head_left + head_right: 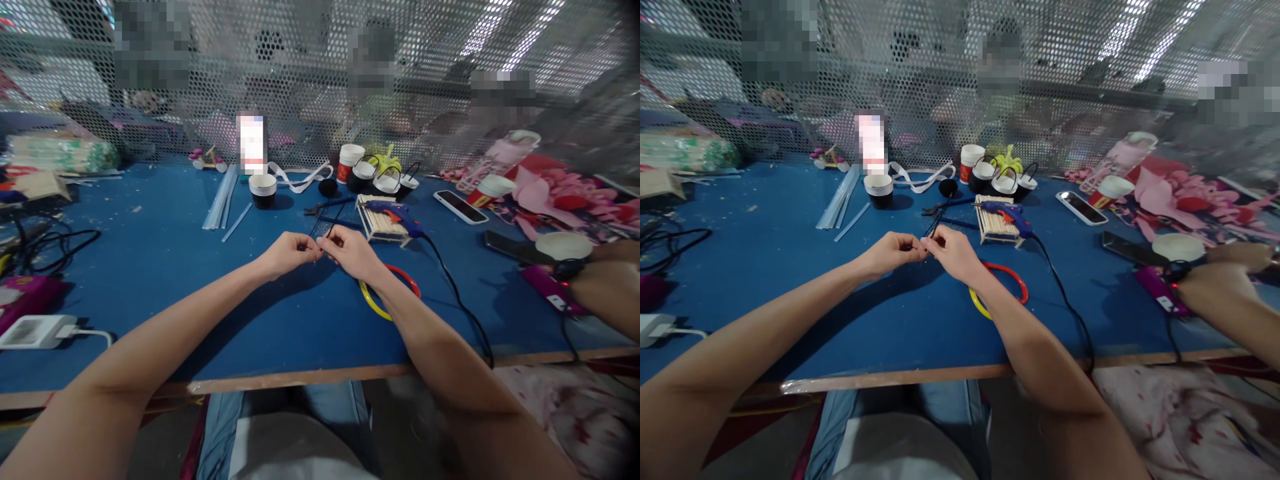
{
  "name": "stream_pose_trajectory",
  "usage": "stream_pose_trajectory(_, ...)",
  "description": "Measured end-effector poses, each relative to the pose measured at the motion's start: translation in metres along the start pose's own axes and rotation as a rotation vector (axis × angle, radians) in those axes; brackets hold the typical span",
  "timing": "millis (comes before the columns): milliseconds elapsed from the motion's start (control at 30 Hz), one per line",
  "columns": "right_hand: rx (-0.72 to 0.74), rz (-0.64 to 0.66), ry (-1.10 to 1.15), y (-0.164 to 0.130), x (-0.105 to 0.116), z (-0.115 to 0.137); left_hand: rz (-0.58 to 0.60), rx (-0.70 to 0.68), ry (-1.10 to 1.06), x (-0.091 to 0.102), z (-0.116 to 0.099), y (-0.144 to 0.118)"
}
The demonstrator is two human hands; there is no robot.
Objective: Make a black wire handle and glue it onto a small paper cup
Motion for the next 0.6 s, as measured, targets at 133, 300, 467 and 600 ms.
stream_pose_trajectory(133,-0.024,-0.050,-0.069,0.0013,0.0045,-0.0030,-0.018,-0.013,0.040,0.0007,-0.0010,0.0014)
stream_pose_trajectory(300,-0.024,-0.077,-0.124,0.0017,0.0063,-0.0024,-0.048,-0.054,0.103,0.0016,-0.0015,0.0025)
stream_pose_trajectory(467,0.007,-0.114,-0.165,-0.0003,0.0076,0.0023,-0.071,-0.093,0.184,0.0045,0.0021,0.0036)
stream_pose_trajectory(600,0.012,-0.125,-0.172,-0.0017,0.0072,0.0031,-0.081,-0.105,0.220,0.0055,0.0010,0.0024)
Point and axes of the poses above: each hand's wrist, its own y-axis towards the middle knuckle, its own x-axis out of the back of the hand, z = x × y, the point moved 9 cm from there along y, towards the middle knuckle, and after that the axes turned 9 degrees about -y, right-handed, at the moved point
